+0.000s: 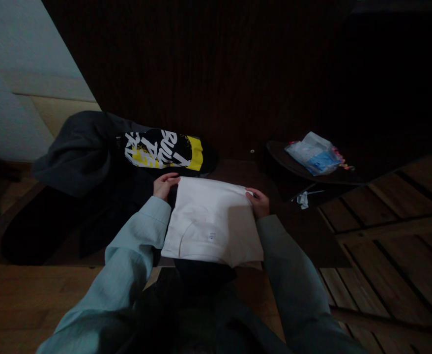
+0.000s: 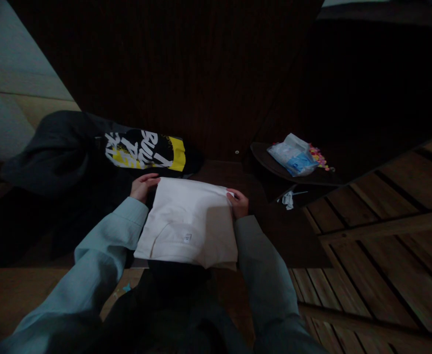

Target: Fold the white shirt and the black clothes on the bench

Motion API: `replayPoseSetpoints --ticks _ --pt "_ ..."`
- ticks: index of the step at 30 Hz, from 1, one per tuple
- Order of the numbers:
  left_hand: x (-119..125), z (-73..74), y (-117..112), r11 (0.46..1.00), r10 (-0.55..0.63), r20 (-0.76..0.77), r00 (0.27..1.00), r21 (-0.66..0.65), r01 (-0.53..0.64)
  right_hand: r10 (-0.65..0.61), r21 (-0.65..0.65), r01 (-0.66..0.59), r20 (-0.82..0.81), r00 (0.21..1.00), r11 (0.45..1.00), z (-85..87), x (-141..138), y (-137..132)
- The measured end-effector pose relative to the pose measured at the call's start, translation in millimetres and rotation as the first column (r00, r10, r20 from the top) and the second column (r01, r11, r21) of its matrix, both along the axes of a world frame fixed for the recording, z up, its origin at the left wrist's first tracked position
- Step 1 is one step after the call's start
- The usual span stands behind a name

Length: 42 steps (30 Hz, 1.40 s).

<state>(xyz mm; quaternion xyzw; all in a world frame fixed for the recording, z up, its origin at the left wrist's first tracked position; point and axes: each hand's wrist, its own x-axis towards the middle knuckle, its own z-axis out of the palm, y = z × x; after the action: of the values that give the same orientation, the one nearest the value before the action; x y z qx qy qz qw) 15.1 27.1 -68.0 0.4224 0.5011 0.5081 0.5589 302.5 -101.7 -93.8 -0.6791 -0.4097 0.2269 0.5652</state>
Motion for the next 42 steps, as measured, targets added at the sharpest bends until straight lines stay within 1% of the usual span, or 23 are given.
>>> replayPoseSetpoints --ticks 2,4,6,8,9,10,12,15,17,19,21,22,25,26,28,30,31,33,35,36,38,40,42 --pt "2.2 -5.9 1.9 0.987 0.105 -0.177 0.979 0.136 -0.081 -0.004 -0.003 0.004 0.005 1.000 1.000 -2.0 0.1 1.4" --pt "4.3 -12.0 3.8 0.973 0.132 -0.336 0.933 0.221 -0.058 -0.024 -0.005 0.024 -0.029 0.999 1.000 -4.0 0.2 3.2" --pt "5.3 -15.3 4.6 0.976 0.079 -0.437 0.896 0.217 0.019 -0.094 0.000 0.094 -0.087 0.992 0.996 -4.8 1.2 4.1" --pt "5.2 -15.2 3.8 0.980 0.025 -0.482 0.876 0.185 0.074 -0.169 -0.011 0.170 -0.157 0.973 0.985 -3.5 3.1 2.6" --pt "4.9 -14.3 2.8 0.980 0.007 -0.488 0.873 0.178 0.092 -0.185 -0.024 0.184 -0.189 0.964 0.983 -2.2 4.3 0.7" --pt "4.7 -13.3 1.5 0.978 -0.013 -0.484 0.875 0.175 0.111 -0.175 -0.040 0.170 -0.211 0.962 0.985 -0.5 5.6 -1.8" --pt "4.4 -12.1 -1.0 0.972 -0.075 -0.451 0.890 0.167 0.167 -0.089 -0.095 0.070 -0.213 0.973 0.993 3.2 7.7 -7.7" --pt "4.8 -13.1 -2.9 0.961 -0.153 -0.372 0.916 0.162 0.226 0.047 -0.170 -0.068 -0.126 0.991 0.983 8.6 9.5 -14.7" --pt "5.6 -13.5 -3.2 0.959 -0.146 -0.350 0.925 0.182 0.220 0.072 -0.137 -0.079 -0.056 0.996 0.987 12.3 9.7 -16.5" --pt "5.9 -11.8 -4.4 0.961 -0.124 -0.355 0.926 0.191 0.202 0.057 -0.047 -0.058 -0.025 0.998 0.997 16.5 8.7 -17.8" --pt "4.6 -7.8 -8.3 0.964 -0.144 -0.342 0.928 0.164 0.210 0.029 -0.008 -0.030 -0.065 0.997 1.000 20.3 6.4 -21.3" --pt "3.1 -5.4 -11.7 0.964 -0.174 -0.324 0.930 0.137 0.228 0.004 -0.028 -0.007 -0.105 0.994 1.000 21.8 4.7 -24.5" --pt "-4.4 -0.1 -26.3 0.949 -0.276 -0.273 0.921 0.072 0.306 -0.082 -0.188 0.042 -0.210 0.974 0.981 22.8 -2.2 -38.6" --pt "-7.2 0.5 -31.7 0.941 -0.305 -0.265 0.915 0.065 0.333 -0.083 -0.236 0.027 -0.232 0.969 0.971 22.3 -4.9 -43.6" --pt "-11.8 -0.3 -40.6 0.920 -0.352 -0.252 0.901 0.085 0.383 -0.006 -0.289 -0.075 -0.269 0.963 0.954 21.2 -9.5 -51.6" --pt "-13.7 -2.6 -45.9 0.900 -0.376 -0.241 0.895 0.134 0.414 0.109 -0.286 -0.204 -0.316 0.943 0.936 21.3 -12.0 -55.8" --pt "-13.9 -3.6 -47.2 0.896 -0.375 -0.238 0.896 0.154 0.416 0.141 -0.267 -0.239 -0.340 0.930 0.933 21.9 -12.2 -56.5" --pt "-13.8 -4.2 -48.7 0.905 -0.355 -0.240 0.904 0.155 0.396 0.119 -0.236 -0.221 -0.381 0.917 0.946 23.5 -10.8 -56.9" --pt "-15.7 -1.8 -51.2 0.922 -0.339 -0.245 0.908 0.104 0.372 0.018 -0.250 -0.131 -0.409 0.912 0.959 24.6 -8.9 -58.3" --pt "-17.8 0.6 -53.5 0.926 -0.345 -0.247 0.906 0.070 0.371 -0.016 -0.274 -0.110 -0.419 0.908 0.955 24.7 -8.4 -60.1" --pt "-24.5 6.8 -61.0 0.912 -0.398 -0.245 0.884 0.002 0.411 -0.003 -0.320 -0.157 -0.447 0.895 0.934 23.6 -9.1 -66.0" --pt "-32.3 13.5 -71.3 0.867 -0.493 -0.236 0.837 -0.054 0.496 0.078 -0.326 -0.256 -0.473 0.878 0.910 21.3 -11.6 -73.3" --pt "-38.4 18.8 -82.5 0.826 -0.560 -0.220 0.799 -0.078 0.558 0.123 -0.315 -0.303 -0.483 0.867 0.899 18.7 -15.0 -79.7"
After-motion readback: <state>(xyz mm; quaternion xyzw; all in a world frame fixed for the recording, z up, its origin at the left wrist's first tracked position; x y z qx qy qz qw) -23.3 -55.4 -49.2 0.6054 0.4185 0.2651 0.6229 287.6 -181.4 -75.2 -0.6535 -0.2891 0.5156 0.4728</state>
